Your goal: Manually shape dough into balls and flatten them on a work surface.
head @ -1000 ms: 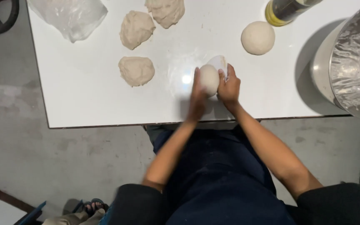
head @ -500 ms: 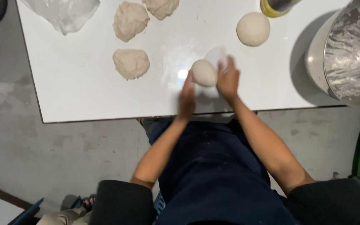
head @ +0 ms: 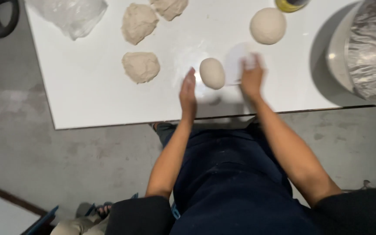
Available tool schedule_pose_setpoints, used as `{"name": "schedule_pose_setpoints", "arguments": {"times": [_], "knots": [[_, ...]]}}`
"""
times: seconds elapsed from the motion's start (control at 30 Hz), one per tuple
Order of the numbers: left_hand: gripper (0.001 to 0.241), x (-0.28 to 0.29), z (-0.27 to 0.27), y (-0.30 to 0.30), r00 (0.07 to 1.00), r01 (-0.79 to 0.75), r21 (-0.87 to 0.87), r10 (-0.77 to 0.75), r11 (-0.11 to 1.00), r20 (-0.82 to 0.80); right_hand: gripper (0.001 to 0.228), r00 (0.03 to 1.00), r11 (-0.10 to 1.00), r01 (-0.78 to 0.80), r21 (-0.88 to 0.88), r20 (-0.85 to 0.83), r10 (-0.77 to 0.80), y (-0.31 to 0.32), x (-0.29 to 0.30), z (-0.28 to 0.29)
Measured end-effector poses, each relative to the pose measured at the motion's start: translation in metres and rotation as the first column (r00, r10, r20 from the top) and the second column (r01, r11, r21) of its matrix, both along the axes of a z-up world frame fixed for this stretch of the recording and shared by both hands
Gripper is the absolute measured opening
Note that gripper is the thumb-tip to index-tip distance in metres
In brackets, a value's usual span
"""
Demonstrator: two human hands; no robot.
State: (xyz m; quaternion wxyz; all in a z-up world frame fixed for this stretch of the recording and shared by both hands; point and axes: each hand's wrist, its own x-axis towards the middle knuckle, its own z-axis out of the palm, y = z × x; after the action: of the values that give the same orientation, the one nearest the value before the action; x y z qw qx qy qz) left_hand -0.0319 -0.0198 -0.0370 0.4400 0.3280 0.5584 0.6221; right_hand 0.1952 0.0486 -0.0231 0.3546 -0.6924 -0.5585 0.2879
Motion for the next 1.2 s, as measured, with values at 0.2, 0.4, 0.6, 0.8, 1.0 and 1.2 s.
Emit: {"name": "schedule_pose_setpoints", "arguments": {"times": [0.2, 0.4, 0.6, 0.8, 1.0, 1.2], "knots": [[0.051, 0.023, 0.019, 0.031, 0.991, -0.114, 0.059, 0.117, 0.992, -0.058, 0.055, 0.915, 0.961, 0.008, 0.276, -0.39, 0.104, -0.05, 0.05, -0.154], [0.046, 0.023, -0.028, -0.008, 0.976, -0.081, -0.076, 0.064, 0.994, -0.206, 0.039, 0.999, 0.984, 0.026, -0.177, -0.015, -0.029, -0.038, -0.028, 0.067], [0.053, 0.001, -0.003, 0.063, 0.996, -0.02, 0.16, 0.007, 0.987, 0.085, 0.042, 0.969, 0.969, 0.224, -0.106, -0.081, -0.233, -0.067, 0.036, 0.062], [0.064, 0.055, 0.032, -0.025, 0.935, 0.225, 0.113, -0.182, 0.968, -0.305, 0.036, 0.994, 0.988, 0.048, 0.147, 0.088, -0.062, -0.014, -0.049, -0.011], [0.062, 0.005, 0.038, 0.025, 0.973, 0.018, -0.01, -0.02, 1.0, -0.229, 0.032, 0.993, 0.99, 0.107, 0.091, -0.055, -0.103, -0.044, 0.021, 0.036], [0.068, 0.076, 0.033, -0.007, 0.918, 0.131, 0.126, -0.072, 0.983, -0.39, 0.033, 0.999, 0.988, -0.009, 0.151, -0.035, 0.014, -0.035, -0.071, 0.063]]}}
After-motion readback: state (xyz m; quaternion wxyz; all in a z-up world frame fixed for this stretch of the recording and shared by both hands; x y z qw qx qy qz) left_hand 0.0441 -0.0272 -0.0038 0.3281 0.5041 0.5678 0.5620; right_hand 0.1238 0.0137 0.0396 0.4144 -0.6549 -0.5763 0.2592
